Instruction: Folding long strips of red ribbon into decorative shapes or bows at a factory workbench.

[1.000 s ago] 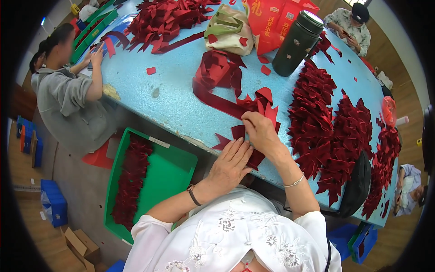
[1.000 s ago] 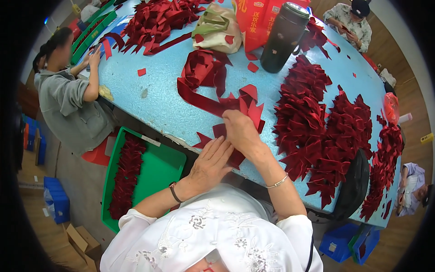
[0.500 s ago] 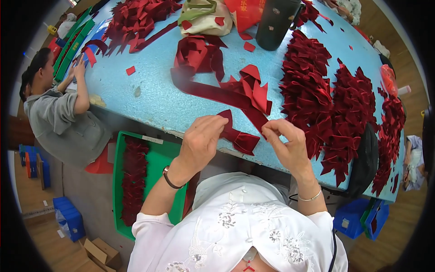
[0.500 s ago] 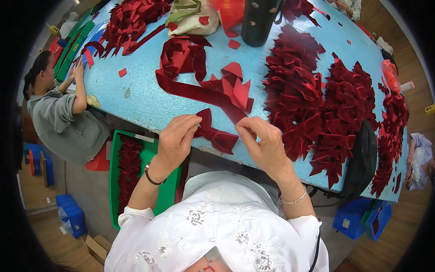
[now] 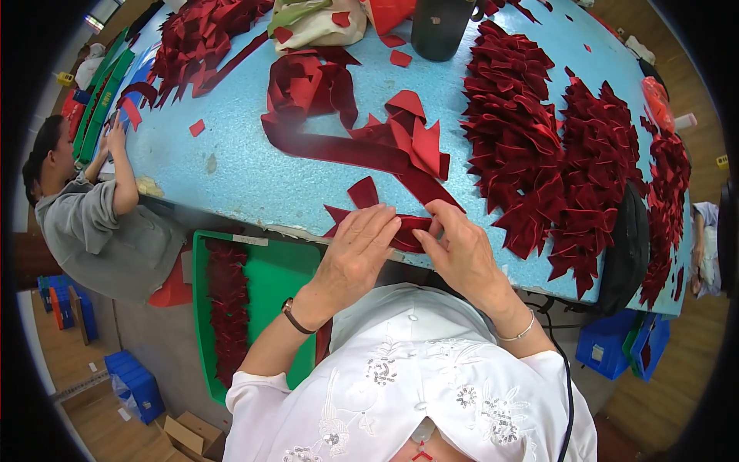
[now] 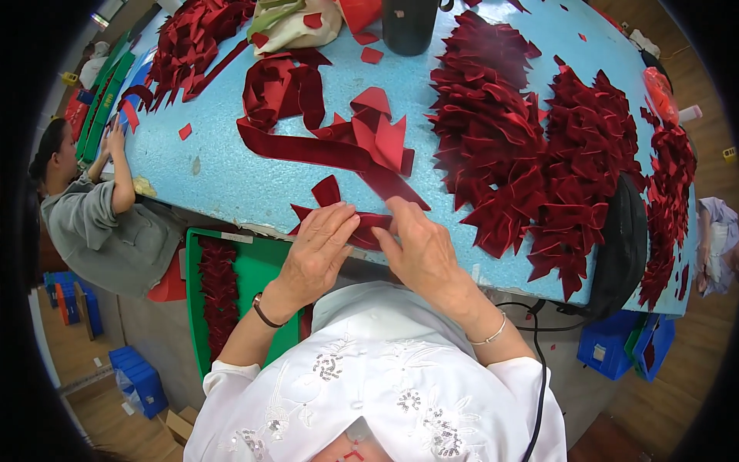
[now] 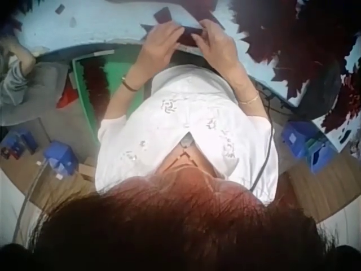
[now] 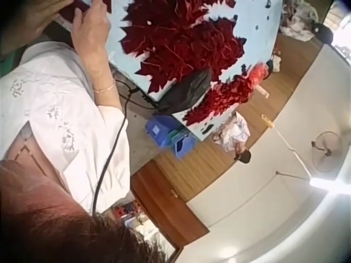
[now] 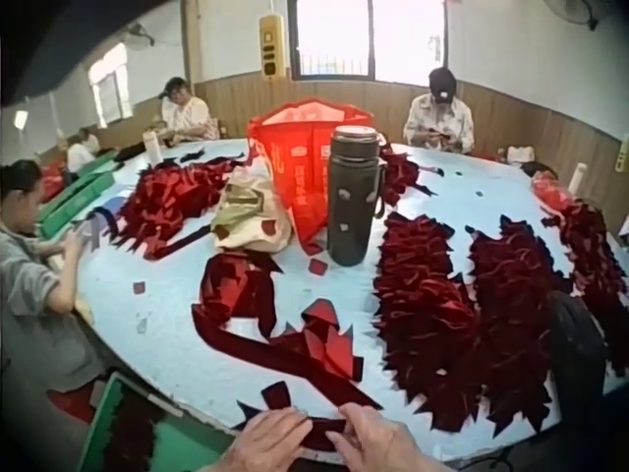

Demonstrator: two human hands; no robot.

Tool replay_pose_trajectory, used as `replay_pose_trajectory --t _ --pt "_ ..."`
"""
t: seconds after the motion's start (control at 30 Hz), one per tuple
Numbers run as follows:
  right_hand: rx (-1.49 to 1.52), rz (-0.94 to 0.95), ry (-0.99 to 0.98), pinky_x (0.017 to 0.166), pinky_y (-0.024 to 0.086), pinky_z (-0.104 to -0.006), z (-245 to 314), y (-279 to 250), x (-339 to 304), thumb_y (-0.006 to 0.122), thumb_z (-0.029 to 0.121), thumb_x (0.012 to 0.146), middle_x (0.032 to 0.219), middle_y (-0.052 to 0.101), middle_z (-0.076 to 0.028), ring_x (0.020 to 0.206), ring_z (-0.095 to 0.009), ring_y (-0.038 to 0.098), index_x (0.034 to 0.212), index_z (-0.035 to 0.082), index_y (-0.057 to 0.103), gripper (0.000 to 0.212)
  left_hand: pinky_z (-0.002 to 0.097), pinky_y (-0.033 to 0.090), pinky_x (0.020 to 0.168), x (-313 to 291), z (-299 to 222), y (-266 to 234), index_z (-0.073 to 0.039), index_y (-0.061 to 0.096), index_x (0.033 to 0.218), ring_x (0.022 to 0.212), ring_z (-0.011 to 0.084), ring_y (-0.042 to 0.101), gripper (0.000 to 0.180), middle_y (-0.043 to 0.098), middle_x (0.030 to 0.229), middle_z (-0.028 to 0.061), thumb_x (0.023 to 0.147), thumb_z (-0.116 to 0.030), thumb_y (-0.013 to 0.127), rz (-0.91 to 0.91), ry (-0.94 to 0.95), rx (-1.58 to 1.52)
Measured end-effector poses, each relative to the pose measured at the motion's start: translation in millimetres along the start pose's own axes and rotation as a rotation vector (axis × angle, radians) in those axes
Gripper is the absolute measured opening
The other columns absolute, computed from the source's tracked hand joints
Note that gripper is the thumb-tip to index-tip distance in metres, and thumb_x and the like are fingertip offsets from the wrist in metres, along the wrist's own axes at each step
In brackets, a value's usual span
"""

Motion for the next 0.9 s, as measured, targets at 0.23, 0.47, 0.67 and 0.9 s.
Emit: replay_pose_trajectory --t 0.23,0.47,0.67,0.9 --pt "0.075 0.014 -0.107 0.049 0.042 -0.026 0 1 9 0.064 0.001 0.082 0.072 0.056 -0.007 0.059 -0.011 0.054 0.092 -0.002 0.057 0.012 0.0446 0.04 0.099 -6 3 3 -0.004 0.052 0.124 0.12 0.0353 0.046 0.053 0.046 0.132 0.0182 0.074 0.002 0.065 0.068 0.007 -0.021" --pt "0.197 0.11 0.21 0.049 0.041 -0.0266 -17 10 13 0.06 0.002 0.085 0.071 0.057 -0.008 0.058 -0.012 0.053 0.09 -0.002 0.056 0.008 0.0442 0.04 0.101 -12 5 6 -0.007 0.053 0.125 0.122 0.036 0.045 0.059 0.043 0.135 0.0197 0.069 -0.005 0.072 0.091 0.047 0.009" --pt "-0.034 -0.035 -0.072 0.051 0.042 -0.0303 2 3 16 0.058 0.001 0.086 0.072 0.058 -0.012 0.058 -0.021 0.054 0.089 -0.002 0.056 0.005 0.0439 0.039 0.102 -12 4 6 -0.007 0.054 0.123 0.124 0.0359 0.043 0.063 0.042 0.136 0.0214 0.065 -0.011 0.077 0.074 0.063 0.007" --pt "-0.149 -0.034 -0.139 0.054 0.044 -0.0347 2 6 19 0.058 0.0 0.086 0.078 0.058 -0.014 0.063 -0.029 0.055 0.09 -0.001 0.055 0.006 0.0446 0.038 0.103 -11 7 7 -0.005 0.06 0.115 0.126 0.037 0.041 0.055 0.04 0.137 0.0231 0.064 -0.016 0.077 0.126 0.021 -0.059"
Point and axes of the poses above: each hand's wrist, its own x-axis towards the middle knuckle, its own y-axis out of the palm, z = x × y, the point moved 8 cm from there along x, towards the middle knuckle
